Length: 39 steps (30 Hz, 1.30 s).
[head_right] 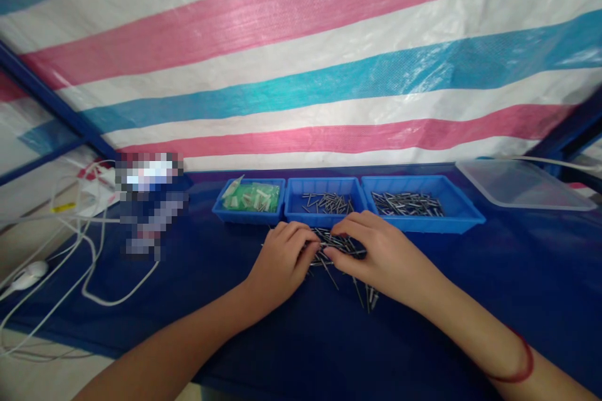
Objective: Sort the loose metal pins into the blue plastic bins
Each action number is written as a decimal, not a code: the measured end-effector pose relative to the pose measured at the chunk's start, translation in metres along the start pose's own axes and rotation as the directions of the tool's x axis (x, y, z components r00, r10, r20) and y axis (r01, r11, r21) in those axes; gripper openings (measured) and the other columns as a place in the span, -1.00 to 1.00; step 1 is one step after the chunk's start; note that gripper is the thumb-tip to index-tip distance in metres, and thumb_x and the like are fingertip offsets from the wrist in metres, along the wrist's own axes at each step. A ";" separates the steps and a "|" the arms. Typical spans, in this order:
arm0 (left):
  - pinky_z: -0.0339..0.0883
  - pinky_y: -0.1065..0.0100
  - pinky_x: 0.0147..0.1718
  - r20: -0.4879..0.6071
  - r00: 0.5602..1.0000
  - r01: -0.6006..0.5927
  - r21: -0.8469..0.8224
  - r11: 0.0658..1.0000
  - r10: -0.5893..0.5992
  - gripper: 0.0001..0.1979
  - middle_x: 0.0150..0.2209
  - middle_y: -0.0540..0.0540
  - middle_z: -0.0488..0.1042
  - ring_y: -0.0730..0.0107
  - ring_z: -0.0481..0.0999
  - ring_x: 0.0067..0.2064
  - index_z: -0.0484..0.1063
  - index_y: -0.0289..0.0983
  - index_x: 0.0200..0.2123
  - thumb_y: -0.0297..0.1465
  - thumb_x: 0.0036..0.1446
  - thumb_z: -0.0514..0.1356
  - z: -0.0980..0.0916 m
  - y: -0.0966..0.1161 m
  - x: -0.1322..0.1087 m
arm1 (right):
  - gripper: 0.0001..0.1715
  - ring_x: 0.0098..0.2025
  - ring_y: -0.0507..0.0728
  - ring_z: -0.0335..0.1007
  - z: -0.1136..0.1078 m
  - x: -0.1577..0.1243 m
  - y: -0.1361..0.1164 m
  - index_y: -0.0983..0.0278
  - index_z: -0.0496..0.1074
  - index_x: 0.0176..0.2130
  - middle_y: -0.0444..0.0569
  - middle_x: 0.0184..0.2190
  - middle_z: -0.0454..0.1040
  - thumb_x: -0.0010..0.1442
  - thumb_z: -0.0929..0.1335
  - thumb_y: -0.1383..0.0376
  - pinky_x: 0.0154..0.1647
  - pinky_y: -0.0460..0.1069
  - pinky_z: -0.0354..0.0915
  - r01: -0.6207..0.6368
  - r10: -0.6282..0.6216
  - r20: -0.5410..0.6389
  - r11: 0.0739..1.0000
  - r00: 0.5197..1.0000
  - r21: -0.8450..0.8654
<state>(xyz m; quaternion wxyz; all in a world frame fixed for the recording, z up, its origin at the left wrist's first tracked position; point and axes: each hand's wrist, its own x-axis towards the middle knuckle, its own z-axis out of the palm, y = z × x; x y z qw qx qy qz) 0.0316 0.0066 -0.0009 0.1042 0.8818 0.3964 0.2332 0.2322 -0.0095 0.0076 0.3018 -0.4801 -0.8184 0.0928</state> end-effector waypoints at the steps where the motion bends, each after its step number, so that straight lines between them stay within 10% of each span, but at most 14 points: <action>1: 0.20 0.24 -0.15 -0.024 0.999 0.024 -0.055 0.998 -0.026 -0.80 -0.18 -0.07 0.48 0.28 0.37 -0.14 0.41 -0.26 -0.24 -0.36 0.31 0.01 -0.002 0.000 0.001 | -0.79 -0.26 0.16 0.42 0.001 0.000 0.000 0.22 0.47 -0.27 -0.02 -0.32 0.52 0.18 0.34 0.15 -0.24 0.07 0.32 -0.027 0.027 0.022 0.999 0.999 0.032; 15: 0.27 0.32 -0.15 0.007 0.994 0.103 -0.426 0.899 -0.111 -0.85 -0.27 -0.03 0.55 0.33 0.46 -0.23 0.46 -0.24 -0.23 -0.34 0.23 0.12 -0.001 0.008 -0.003 | -0.71 -0.68 0.00 0.25 0.009 0.001 -0.021 0.22 0.47 -0.37 -0.17 -0.63 0.37 0.07 0.41 0.04 -0.68 -0.08 0.25 -0.312 0.431 -0.039 0.710 0.901 0.631; 24: 0.27 0.37 -0.24 0.106 0.994 0.050 -0.482 0.875 0.001 -0.77 -0.37 -0.01 0.54 0.37 0.47 -0.31 0.49 -0.25 -0.30 -0.32 0.27 0.06 -0.003 0.009 0.002 | -0.78 -0.32 0.12 0.41 0.007 -0.007 -0.018 0.18 0.50 -0.34 -0.04 -0.38 0.48 0.12 0.38 0.09 -0.41 -0.03 0.35 -0.277 0.313 -0.011 0.858 0.950 0.433; 34: 0.32 0.40 -0.25 -0.044 0.983 0.125 -0.552 0.825 -0.178 -0.80 -0.31 -0.05 0.51 0.39 0.45 -0.28 0.47 -0.28 -0.28 -0.25 0.14 0.22 -0.011 0.001 0.004 | -0.86 -0.39 0.10 0.35 0.002 -0.005 -0.012 0.16 0.46 -0.28 -0.08 -0.43 0.43 0.22 0.31 0.20 -0.36 0.01 0.27 -0.095 0.104 -0.022 0.960 0.994 0.262; 39: 0.30 0.35 -0.20 0.028 0.997 0.074 -0.412 0.908 -0.068 -0.65 -0.25 -0.07 0.51 0.34 0.45 -0.21 0.39 -0.27 -0.02 -0.21 0.20 0.16 -0.015 0.001 0.003 | -0.79 -0.32 0.14 0.39 -0.023 -0.003 0.014 0.22 0.45 -0.31 -0.03 -0.36 0.49 0.20 0.31 0.15 -0.28 0.02 0.26 -0.207 0.235 -0.195 0.966 0.952 0.153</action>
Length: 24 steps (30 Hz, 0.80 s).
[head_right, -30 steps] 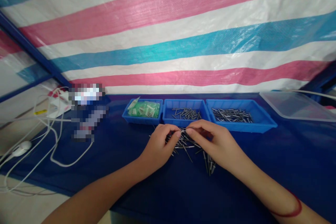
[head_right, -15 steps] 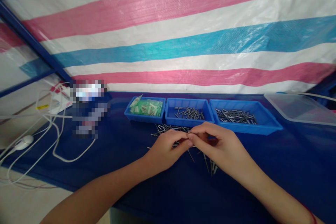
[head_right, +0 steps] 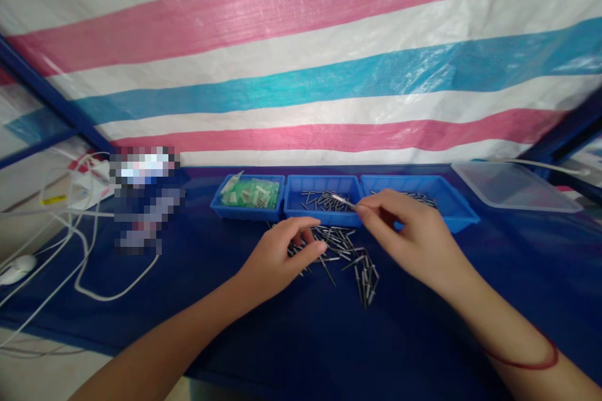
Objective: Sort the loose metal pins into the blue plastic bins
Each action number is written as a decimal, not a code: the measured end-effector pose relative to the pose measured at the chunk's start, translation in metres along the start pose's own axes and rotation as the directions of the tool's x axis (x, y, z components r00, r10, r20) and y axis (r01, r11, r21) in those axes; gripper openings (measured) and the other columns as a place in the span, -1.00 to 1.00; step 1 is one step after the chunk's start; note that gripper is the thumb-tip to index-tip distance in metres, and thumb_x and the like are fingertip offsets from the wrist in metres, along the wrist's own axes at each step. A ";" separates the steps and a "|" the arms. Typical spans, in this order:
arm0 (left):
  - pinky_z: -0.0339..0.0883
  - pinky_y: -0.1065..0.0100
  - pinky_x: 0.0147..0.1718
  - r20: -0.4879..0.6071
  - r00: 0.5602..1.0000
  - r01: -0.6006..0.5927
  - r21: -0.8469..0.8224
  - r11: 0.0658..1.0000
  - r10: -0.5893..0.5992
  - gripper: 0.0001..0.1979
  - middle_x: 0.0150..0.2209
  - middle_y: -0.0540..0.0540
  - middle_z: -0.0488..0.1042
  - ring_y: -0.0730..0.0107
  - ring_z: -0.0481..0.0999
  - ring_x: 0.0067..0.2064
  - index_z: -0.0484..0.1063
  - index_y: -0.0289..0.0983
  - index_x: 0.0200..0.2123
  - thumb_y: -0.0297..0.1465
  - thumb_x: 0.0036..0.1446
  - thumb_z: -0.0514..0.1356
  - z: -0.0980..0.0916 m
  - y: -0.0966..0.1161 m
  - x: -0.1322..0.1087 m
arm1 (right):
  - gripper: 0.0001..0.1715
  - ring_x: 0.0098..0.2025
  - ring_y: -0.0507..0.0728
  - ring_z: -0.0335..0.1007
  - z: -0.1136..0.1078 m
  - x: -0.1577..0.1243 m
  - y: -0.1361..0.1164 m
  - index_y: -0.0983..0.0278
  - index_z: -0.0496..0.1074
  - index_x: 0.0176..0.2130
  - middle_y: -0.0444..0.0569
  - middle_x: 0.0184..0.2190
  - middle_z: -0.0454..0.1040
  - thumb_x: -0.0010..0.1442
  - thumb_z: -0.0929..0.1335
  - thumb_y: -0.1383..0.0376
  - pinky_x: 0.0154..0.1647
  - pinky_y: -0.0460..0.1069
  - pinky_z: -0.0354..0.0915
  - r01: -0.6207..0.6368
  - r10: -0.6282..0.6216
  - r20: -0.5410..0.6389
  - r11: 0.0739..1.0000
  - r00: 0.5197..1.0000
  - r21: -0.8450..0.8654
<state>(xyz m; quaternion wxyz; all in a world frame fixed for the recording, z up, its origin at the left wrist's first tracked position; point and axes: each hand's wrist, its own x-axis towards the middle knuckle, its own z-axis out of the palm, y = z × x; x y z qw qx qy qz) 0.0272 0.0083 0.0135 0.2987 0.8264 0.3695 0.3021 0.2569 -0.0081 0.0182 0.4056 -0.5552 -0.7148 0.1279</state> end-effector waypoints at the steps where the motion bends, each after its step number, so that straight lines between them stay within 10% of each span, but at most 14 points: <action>1: 0.29 0.33 -0.18 0.026 0.999 -0.029 0.057 0.998 0.027 -0.67 -0.24 -0.07 0.51 0.32 0.45 -0.19 0.40 -0.26 -0.03 -0.22 0.21 0.15 0.000 -0.001 0.000 | -0.77 -0.34 0.14 0.38 -0.008 0.003 0.006 0.23 0.45 -0.31 -0.02 -0.38 0.50 0.19 0.31 0.14 -0.30 0.02 0.25 -0.058 0.055 -0.051 0.997 0.997 -0.048; 12: 0.22 0.27 -0.16 0.262 0.945 -0.277 0.331 0.902 0.194 -0.77 -0.16 -0.07 0.48 0.29 0.39 -0.14 0.47 -0.17 -0.09 -0.29 0.25 0.10 0.007 0.000 -0.004 | -0.63 -0.41 0.18 0.40 -0.037 0.016 0.047 0.26 0.49 -0.40 0.02 -0.46 0.51 0.19 0.24 0.09 -0.43 0.01 0.13 -0.170 0.199 -0.015 0.792 0.980 -0.587; 24: 0.03 0.22 -0.19 0.423 0.795 -0.603 0.477 0.639 0.435 -0.79 0.01 0.04 0.44 0.30 0.31 -0.03 0.46 -0.03 -0.10 -0.32 0.32 0.05 0.032 -0.007 0.006 | -0.71 -0.38 0.15 0.37 -0.009 0.008 0.006 0.26 0.50 -0.25 -0.04 -0.46 0.47 0.22 0.26 0.16 -0.29 0.04 0.22 0.033 -0.064 -0.062 0.908 0.996 -0.418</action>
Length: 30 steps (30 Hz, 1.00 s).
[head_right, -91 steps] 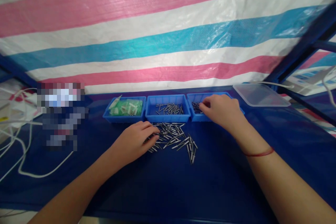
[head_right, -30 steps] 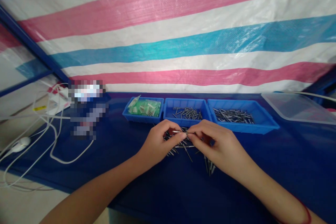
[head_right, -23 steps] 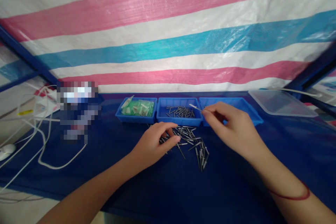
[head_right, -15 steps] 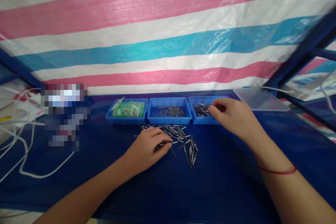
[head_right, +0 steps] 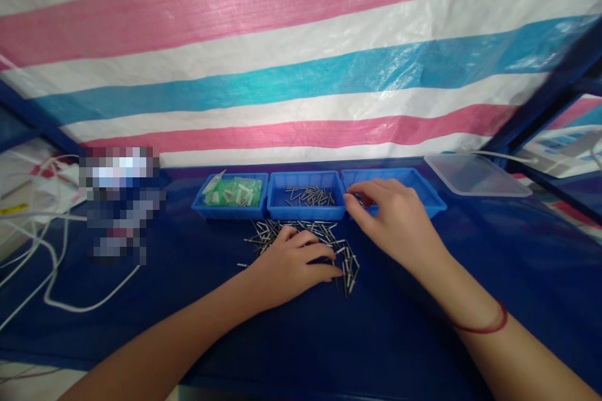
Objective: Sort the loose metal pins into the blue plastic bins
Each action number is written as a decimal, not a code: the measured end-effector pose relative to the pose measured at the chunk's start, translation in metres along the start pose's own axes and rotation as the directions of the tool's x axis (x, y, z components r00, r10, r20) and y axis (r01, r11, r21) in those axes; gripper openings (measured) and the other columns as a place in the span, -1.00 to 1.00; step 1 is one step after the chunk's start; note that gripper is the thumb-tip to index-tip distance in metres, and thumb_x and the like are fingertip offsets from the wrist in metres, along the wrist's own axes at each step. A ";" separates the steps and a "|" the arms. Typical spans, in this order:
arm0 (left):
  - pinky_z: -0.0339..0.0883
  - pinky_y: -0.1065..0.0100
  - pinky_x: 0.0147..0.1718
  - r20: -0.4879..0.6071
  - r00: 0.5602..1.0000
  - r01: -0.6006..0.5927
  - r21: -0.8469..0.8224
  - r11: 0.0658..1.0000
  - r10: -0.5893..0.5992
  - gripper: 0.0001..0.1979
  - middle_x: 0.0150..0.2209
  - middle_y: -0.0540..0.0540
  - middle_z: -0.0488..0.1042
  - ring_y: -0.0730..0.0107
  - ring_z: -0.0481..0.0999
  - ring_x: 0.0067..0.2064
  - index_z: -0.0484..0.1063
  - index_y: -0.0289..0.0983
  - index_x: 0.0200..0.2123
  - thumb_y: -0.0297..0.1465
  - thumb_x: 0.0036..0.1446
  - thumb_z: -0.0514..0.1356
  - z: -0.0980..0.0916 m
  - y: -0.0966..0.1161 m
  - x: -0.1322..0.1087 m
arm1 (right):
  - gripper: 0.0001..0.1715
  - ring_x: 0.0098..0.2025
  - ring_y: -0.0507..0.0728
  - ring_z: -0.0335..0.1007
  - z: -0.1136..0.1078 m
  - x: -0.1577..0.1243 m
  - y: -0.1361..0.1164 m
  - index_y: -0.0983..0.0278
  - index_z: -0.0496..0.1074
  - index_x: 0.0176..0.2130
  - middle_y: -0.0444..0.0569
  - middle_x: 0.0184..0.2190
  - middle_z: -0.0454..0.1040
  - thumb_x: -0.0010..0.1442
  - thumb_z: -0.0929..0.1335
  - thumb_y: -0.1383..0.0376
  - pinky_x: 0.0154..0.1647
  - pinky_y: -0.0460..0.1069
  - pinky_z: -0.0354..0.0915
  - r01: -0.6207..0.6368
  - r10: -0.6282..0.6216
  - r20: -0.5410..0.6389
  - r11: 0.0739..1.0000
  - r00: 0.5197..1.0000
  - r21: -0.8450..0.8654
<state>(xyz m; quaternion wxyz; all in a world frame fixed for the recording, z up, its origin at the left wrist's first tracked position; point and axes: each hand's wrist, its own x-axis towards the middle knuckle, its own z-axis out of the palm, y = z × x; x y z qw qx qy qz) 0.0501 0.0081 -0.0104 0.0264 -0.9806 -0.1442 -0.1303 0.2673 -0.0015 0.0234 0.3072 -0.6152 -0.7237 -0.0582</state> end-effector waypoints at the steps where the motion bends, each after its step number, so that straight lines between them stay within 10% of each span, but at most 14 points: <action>1: 0.02 0.21 -0.19 -0.009 1.000 -0.007 0.004 1.000 0.007 -0.82 -0.02 0.04 0.45 0.30 0.31 -0.04 0.47 -0.07 -0.15 -0.30 0.31 0.07 0.002 0.000 0.000 | -0.72 -0.39 0.16 0.37 0.001 -0.001 -0.003 0.25 0.50 -0.26 -0.04 -0.47 0.47 0.22 0.26 0.17 -0.28 0.05 0.23 0.015 -0.015 0.005 1.000 1.000 0.008; 8: 0.09 0.22 -0.16 -0.110 0.975 0.183 -0.088 0.979 -0.192 -0.81 -0.14 -0.02 0.49 0.28 0.36 -0.08 0.44 -0.21 -0.26 -0.32 0.31 0.05 -0.002 -0.001 -0.002 | -0.78 -0.28 0.17 0.43 0.004 -0.009 -0.016 0.24 0.47 -0.28 -0.03 -0.36 0.53 0.23 0.26 0.25 -0.21 0.08 0.27 0.075 -0.084 0.054 0.984 0.995 0.165; 17: 0.27 0.42 -0.25 -0.132 0.763 0.381 -0.700 0.605 -0.633 -0.83 -0.29 -0.05 0.49 0.42 0.45 -0.27 0.43 -0.29 -0.23 -0.35 0.27 0.08 -0.011 -0.005 -0.004 | -0.80 -0.32 0.06 0.41 0.012 -0.021 -0.043 0.19 0.43 -0.21 -0.11 -0.32 0.50 0.25 0.28 0.17 -0.31 -0.04 0.31 -0.044 -0.097 0.232 0.842 0.968 0.537; 30: 0.28 0.40 -0.22 -0.072 0.834 0.332 -0.726 0.603 -0.546 -0.82 -0.29 -0.08 0.49 0.39 0.45 -0.25 0.46 -0.31 -0.26 -0.36 0.25 0.09 -0.009 0.000 -0.002 | -0.83 -0.33 0.09 0.36 0.016 -0.024 -0.044 0.20 0.43 -0.26 -0.08 -0.37 0.46 0.24 0.30 0.17 -0.29 0.00 0.27 -0.091 -0.039 0.210 0.811 0.977 0.578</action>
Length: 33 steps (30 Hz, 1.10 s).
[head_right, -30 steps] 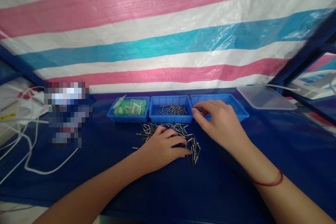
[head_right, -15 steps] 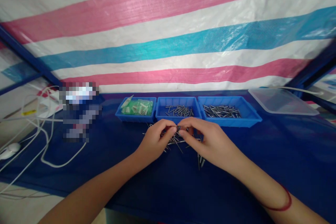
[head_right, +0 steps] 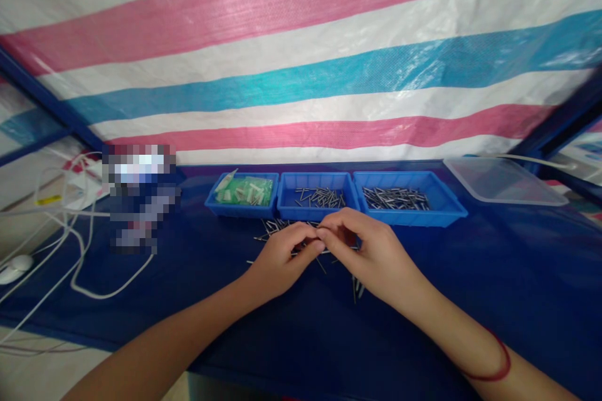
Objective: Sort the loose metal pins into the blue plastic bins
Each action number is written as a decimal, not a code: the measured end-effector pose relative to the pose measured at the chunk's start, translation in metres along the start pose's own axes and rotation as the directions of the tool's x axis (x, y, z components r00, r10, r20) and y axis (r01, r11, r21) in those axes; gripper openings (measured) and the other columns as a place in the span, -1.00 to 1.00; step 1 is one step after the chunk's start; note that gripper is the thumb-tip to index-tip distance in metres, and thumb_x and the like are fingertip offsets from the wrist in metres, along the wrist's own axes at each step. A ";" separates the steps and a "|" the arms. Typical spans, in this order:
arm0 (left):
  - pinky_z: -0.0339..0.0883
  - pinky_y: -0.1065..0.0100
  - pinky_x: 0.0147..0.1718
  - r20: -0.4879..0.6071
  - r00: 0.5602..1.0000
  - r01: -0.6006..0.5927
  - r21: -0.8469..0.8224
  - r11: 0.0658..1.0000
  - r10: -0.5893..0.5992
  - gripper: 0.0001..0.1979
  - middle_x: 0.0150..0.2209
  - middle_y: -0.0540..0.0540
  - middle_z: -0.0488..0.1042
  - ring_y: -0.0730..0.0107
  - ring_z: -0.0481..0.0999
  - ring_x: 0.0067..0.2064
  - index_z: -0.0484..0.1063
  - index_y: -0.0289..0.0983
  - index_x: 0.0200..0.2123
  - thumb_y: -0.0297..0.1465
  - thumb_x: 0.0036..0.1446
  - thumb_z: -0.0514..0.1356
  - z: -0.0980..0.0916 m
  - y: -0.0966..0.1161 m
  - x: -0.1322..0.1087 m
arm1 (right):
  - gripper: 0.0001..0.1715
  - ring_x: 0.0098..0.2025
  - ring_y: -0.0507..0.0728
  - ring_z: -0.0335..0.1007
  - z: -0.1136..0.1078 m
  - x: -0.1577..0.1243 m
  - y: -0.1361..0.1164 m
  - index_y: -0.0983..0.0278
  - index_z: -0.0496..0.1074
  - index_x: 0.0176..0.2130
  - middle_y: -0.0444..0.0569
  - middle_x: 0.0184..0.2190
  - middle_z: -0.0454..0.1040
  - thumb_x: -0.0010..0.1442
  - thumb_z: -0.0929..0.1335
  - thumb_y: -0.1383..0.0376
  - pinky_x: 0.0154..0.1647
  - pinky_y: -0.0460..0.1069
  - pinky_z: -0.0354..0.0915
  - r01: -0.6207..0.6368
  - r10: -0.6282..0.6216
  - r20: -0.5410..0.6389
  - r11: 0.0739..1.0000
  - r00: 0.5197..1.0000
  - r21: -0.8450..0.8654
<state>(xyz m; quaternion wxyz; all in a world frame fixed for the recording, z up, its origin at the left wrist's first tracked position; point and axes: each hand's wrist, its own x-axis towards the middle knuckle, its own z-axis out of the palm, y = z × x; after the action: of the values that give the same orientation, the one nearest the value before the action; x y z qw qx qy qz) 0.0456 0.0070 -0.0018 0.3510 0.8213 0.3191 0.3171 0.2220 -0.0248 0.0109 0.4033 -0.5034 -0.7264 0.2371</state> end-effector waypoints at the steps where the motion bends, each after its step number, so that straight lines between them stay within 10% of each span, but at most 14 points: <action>1: 0.28 0.40 -0.23 0.006 1.000 0.001 -0.009 1.000 0.000 -0.83 -0.29 -0.07 0.49 0.39 0.44 -0.25 0.46 -0.31 -0.27 -0.36 0.25 0.11 0.000 0.000 0.000 | -0.84 -0.34 0.08 0.35 0.001 0.000 0.000 0.20 0.43 -0.27 -0.08 -0.38 0.45 0.24 0.30 0.18 -0.31 0.00 0.27 0.012 -0.012 0.005 1.000 1.000 -0.006; 16: 0.27 0.44 -0.34 -0.124 0.974 0.159 -0.209 0.965 -0.187 -0.77 -0.28 -0.06 0.46 0.42 0.44 -0.28 0.42 -0.30 -0.24 -0.24 0.13 0.21 -0.009 0.003 0.000 | -0.91 -0.32 0.10 0.37 -0.020 0.005 -0.006 0.21 0.35 -0.30 -0.05 -0.36 0.44 0.24 0.26 0.32 -0.28 0.01 0.29 0.291 -0.276 0.101 0.935 0.956 -0.202; 23: 0.29 0.45 -0.34 -0.052 0.986 0.148 -0.166 0.975 -0.159 -0.72 -0.29 -0.05 0.46 0.44 0.44 -0.29 0.37 -0.29 -0.07 -0.26 0.23 0.11 -0.010 0.007 -0.002 | -0.80 -0.40 0.13 0.35 -0.063 0.012 0.025 0.27 0.38 -0.31 0.03 -0.42 0.44 0.24 0.25 0.20 -0.37 0.02 0.19 -0.076 -0.097 -0.279 0.832 0.955 -0.549; 29: 0.30 0.39 -0.12 0.180 0.983 -0.057 0.154 0.986 0.029 -0.79 -0.17 -0.11 0.48 0.36 0.46 -0.14 0.45 -0.27 -0.15 -0.31 0.26 0.09 -0.026 0.017 -0.003 | -0.78 -0.51 0.16 0.34 -0.092 0.014 0.056 0.21 0.42 -0.41 0.04 -0.52 0.45 0.18 0.30 0.16 -0.51 0.03 0.10 -0.119 -0.008 -0.187 0.744 0.982 -0.657; 33: 0.29 0.34 -0.12 0.325 0.946 -0.138 0.374 0.917 0.010 -0.76 -0.16 -0.12 0.48 0.30 0.46 -0.12 0.46 -0.27 -0.13 -0.29 0.27 0.07 -0.047 0.023 -0.005 | -0.79 -0.59 0.08 0.36 -0.090 0.005 0.047 0.18 0.45 -0.41 -0.08 -0.59 0.45 0.20 0.29 0.18 -0.59 -0.03 0.17 -0.020 0.115 0.168 0.874 0.979 -0.486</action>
<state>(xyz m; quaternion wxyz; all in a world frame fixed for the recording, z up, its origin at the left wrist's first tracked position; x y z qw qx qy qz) 0.0146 0.0082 0.0411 0.2140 0.9264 0.2839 0.1243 0.3212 -0.0076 0.0279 0.1850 -0.5879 -0.7798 0.1103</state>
